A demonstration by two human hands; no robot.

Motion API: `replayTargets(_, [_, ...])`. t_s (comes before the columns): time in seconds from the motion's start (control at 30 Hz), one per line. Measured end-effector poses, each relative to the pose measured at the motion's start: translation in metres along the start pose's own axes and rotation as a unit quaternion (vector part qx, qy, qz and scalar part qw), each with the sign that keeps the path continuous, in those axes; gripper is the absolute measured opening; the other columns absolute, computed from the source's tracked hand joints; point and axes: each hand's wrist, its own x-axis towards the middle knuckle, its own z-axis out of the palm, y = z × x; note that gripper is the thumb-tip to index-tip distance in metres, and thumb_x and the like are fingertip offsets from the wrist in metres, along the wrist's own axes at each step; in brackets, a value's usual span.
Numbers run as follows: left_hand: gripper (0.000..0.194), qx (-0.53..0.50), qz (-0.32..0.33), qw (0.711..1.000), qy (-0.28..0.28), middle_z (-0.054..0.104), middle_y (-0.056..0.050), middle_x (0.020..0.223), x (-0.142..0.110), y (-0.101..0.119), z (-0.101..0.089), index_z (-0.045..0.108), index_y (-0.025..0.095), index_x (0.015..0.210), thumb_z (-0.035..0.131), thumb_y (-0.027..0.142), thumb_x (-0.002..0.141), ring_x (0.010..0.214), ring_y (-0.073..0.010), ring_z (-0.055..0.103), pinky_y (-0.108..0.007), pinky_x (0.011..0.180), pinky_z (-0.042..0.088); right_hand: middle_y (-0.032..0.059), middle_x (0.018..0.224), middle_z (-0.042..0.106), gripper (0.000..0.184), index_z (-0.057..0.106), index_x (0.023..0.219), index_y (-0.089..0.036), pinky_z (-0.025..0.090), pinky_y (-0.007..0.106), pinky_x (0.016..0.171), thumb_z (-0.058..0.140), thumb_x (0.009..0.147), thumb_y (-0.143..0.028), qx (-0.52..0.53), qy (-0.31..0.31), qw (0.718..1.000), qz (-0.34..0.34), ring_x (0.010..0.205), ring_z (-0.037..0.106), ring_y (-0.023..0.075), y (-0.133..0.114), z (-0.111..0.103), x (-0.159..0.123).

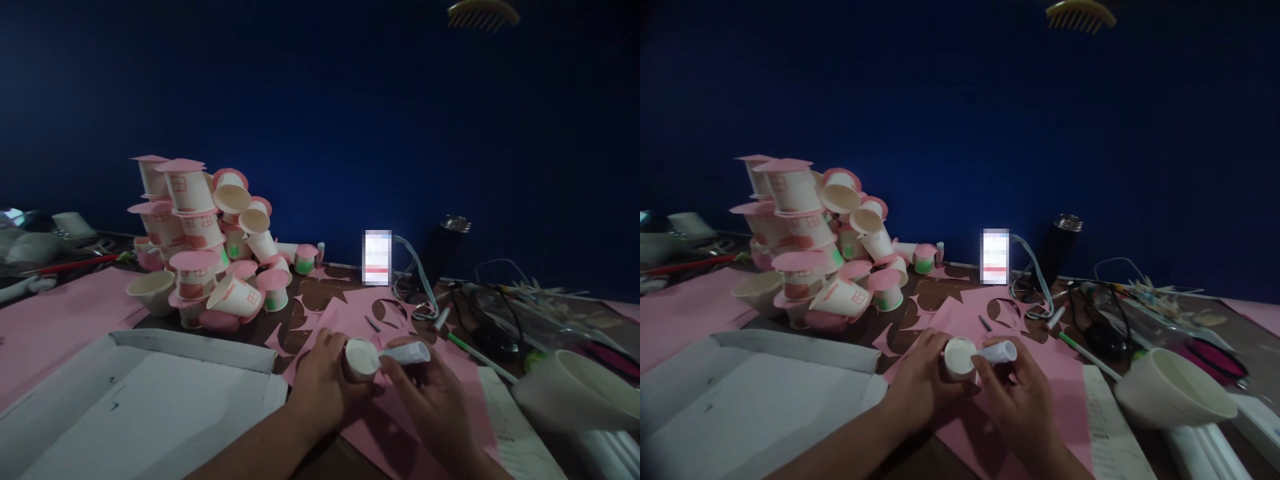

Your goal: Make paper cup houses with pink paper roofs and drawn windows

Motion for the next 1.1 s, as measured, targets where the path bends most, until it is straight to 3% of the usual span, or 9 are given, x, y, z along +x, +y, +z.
replayTargets(0.27, [0.043, 0.004, 0.01, 1.0, 0.001, 0.055, 0.0, 0.095, 0.0, 0.001, 0.0, 0.056, 0.023, 0.09, 0.079, 0.045, 0.06, 0.084, -0.0198, 0.057, -0.032, 0.073, 0.043, 0.0042, 0.086, 0.07, 0.028, 0.064, 0.095, -0.021, 0.05, 0.027, 0.059, 0.067, 0.079, -0.044, 0.039, 0.013, 0.997, 0.064, 0.074, 0.064, 0.0197, 0.006, 0.002, 0.002])
replayTargets(0.4, [0.049, 0.016, -0.012, 1.0, 0.002, 0.055, -0.001, 0.096, 0.001, 0.002, 0.001, 0.054, 0.022, 0.089, 0.081, 0.047, 0.056, 0.083, -0.0206, 0.057, -0.031, 0.069, 0.041, 0.0033, 0.083, 0.07, 0.03, 0.065, 0.096, -0.021, 0.05, 0.025, 0.054, 0.067, 0.079, -0.046, 0.107, 0.029, 0.99, 0.092, 0.067, 0.064, 0.0177, -0.002, -0.003, 0.004])
replayTargets(0.5, [0.051, 0.031, -0.027, 0.999, -0.001, 0.055, -0.001, 0.096, 0.001, 0.004, 0.001, 0.053, 0.022, 0.088, 0.081, 0.047, 0.054, 0.083, -0.0213, 0.057, -0.031, 0.066, 0.039, 0.0019, 0.077, 0.07, 0.028, 0.065, 0.095, -0.02, 0.052, 0.024, 0.055, 0.065, 0.081, -0.044, 0.124, 0.041, 0.988, 0.086, 0.061, 0.063, 0.0157, -0.007, -0.005, 0.005])
replayTargets(0.67, [0.047, 0.04, -0.02, 0.999, 0.004, 0.056, -0.002, 0.095, 0.001, 0.005, 0.001, 0.053, 0.022, 0.088, 0.078, 0.048, 0.057, 0.084, -0.0214, 0.057, -0.031, 0.067, 0.039, 0.0045, 0.082, 0.07, 0.026, 0.064, 0.093, -0.02, 0.053, 0.025, 0.058, 0.067, 0.08, -0.041, 0.105, 0.028, 0.992, 0.069, 0.07, 0.066, 0.0192, 0.0, 0.001, -0.002])
replayTargets(1.1, [0.046, 0.032, 0.01, 0.999, 0.018, 0.056, -0.002, 0.094, -0.001, 0.003, 0.002, 0.054, 0.022, 0.089, 0.078, 0.049, 0.06, 0.081, -0.0203, 0.058, -0.03, 0.067, 0.041, 0.0008, 0.076, 0.064, 0.02, 0.058, 0.091, -0.022, 0.049, 0.026, 0.059, 0.063, 0.084, -0.04, 0.044, 0.009, 0.999, 0.028, 0.068, 0.061, 0.0177, 0.004, 0.004, -0.002])
